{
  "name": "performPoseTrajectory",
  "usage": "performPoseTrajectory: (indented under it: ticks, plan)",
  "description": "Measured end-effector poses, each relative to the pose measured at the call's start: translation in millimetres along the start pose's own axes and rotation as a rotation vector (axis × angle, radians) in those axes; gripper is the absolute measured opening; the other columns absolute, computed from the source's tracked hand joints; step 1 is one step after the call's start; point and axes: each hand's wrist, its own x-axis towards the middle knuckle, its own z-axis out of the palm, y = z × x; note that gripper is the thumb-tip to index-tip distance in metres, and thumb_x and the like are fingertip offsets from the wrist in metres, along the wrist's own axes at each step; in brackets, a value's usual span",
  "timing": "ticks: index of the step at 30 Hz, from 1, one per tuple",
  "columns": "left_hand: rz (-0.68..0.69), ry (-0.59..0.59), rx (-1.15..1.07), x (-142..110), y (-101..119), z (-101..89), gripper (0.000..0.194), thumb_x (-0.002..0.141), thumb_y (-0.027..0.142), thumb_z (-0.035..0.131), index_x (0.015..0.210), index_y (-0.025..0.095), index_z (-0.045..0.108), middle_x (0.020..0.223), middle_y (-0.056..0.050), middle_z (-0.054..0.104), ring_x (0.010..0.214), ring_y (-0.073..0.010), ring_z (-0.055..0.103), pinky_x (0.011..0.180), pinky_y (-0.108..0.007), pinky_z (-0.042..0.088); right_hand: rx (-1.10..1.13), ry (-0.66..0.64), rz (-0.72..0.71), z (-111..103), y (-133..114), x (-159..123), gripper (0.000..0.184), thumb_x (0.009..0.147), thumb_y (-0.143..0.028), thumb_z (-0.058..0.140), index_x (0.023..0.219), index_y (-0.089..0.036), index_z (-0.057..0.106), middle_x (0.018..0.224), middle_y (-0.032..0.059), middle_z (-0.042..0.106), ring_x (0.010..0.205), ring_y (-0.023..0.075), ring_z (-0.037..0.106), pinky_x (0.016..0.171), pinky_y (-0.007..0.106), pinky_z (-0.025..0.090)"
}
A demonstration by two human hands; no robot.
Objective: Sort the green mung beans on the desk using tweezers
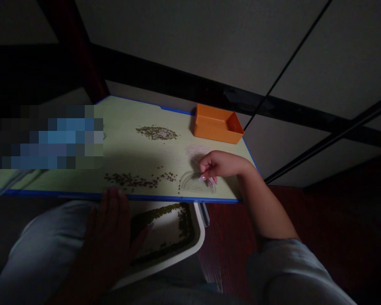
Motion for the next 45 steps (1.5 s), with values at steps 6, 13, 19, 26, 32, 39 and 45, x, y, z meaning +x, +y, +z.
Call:
performPoseTrajectory:
  ticks: [6, 13, 19, 26, 32, 39, 45]
  plan:
    - [0.014, 0.01, -0.002, 0.5, -0.3, 1.5, 0.089, 0.08, 0.056, 0.044, 0.143, 0.007, 0.006, 0.156, -0.026, 0.015, 0.146, -0.0369, 0.017, 0.108, -0.063, 0.033, -0.037, 0.029, 0.021, 1.0, -1.0, -0.3, 0.021, 0.079, -0.024, 0.067, 0.064, -0.016, 0.055, 0.053, -0.0034, 0.061, 0.047, 0.009, 0.055, 0.051, 0.022, 0.042]
    - [0.011, 0.03, -0.01, -0.4, -0.9, 0.9, 0.09, 0.079, 0.058, 0.044, 0.144, 0.008, 0.007, 0.156, -0.024, 0.015, 0.146, -0.0369, 0.018, 0.108, -0.063, 0.034, -0.101, 0.109, 0.077, -0.2, -5.7, -1.0, 0.024, 0.079, -0.022, 0.065, 0.06, -0.016, 0.052, 0.05, -0.0039, 0.06, 0.046, 0.0085, 0.055, 0.051, 0.021, 0.04]
    - [0.009, 0.021, -0.021, -1.0, -1.6, 1.9, 0.089, 0.079, 0.056, 0.044, 0.144, 0.011, 0.004, 0.158, -0.02, 0.009, 0.146, -0.0376, 0.017, 0.109, -0.063, 0.033, -0.116, 0.169, 0.077, -0.6, 1.1, 1.2, 0.024, 0.08, -0.022, 0.063, 0.061, -0.017, 0.052, 0.051, -0.0029, 0.062, 0.046, 0.0093, 0.056, 0.051, 0.022, 0.042]
    - [0.008, 0.017, -0.032, -0.8, -1.0, 1.7, 0.088, 0.079, 0.056, 0.043, 0.144, 0.01, 0.004, 0.159, -0.02, 0.008, 0.146, -0.0365, 0.016, 0.111, -0.062, 0.032, -0.097, 0.161, 0.048, 1.5, -0.3, 4.2, 0.023, 0.082, -0.02, 0.061, 0.061, -0.017, 0.051, 0.052, -0.0033, 0.061, 0.047, 0.0086, 0.055, 0.052, 0.022, 0.043]
    - [0.0, 0.007, -0.027, -0.5, 0.3, 1.0, 0.089, 0.079, 0.058, 0.042, 0.144, 0.009, 0.005, 0.158, -0.022, 0.01, 0.147, -0.0354, 0.014, 0.111, -0.061, 0.032, -0.019, 0.096, -0.039, 1.1, 1.2, 3.2, 0.023, 0.08, -0.027, 0.064, 0.064, -0.016, 0.053, 0.053, -0.0042, 0.06, 0.049, 0.0087, 0.055, 0.053, 0.022, 0.043]
    - [-0.006, -0.005, -0.031, 0.4, -0.6, 1.4, 0.087, 0.081, 0.059, 0.037, 0.144, 0.008, 0.005, 0.158, -0.023, 0.011, 0.147, -0.0352, 0.014, 0.111, -0.061, 0.031, 0.016, 0.087, -0.051, -2.2, 1.3, -0.3, 0.023, 0.079, -0.029, 0.066, 0.065, -0.015, 0.054, 0.054, -0.0043, 0.06, 0.049, 0.0087, 0.054, 0.052, 0.022, 0.042]
    - [-0.014, -0.007, -0.035, 0.3, 0.0, 1.2, 0.089, 0.08, 0.058, 0.04, 0.144, 0.009, 0.005, 0.158, -0.022, 0.01, 0.147, -0.0355, 0.014, 0.112, -0.06, 0.03, -0.04, 0.072, -0.009, -1.3, 2.3, 1.9, 0.022, 0.079, -0.026, 0.065, 0.065, -0.015, 0.054, 0.053, -0.0054, 0.057, 0.047, 0.007, 0.051, 0.052, 0.021, 0.04]
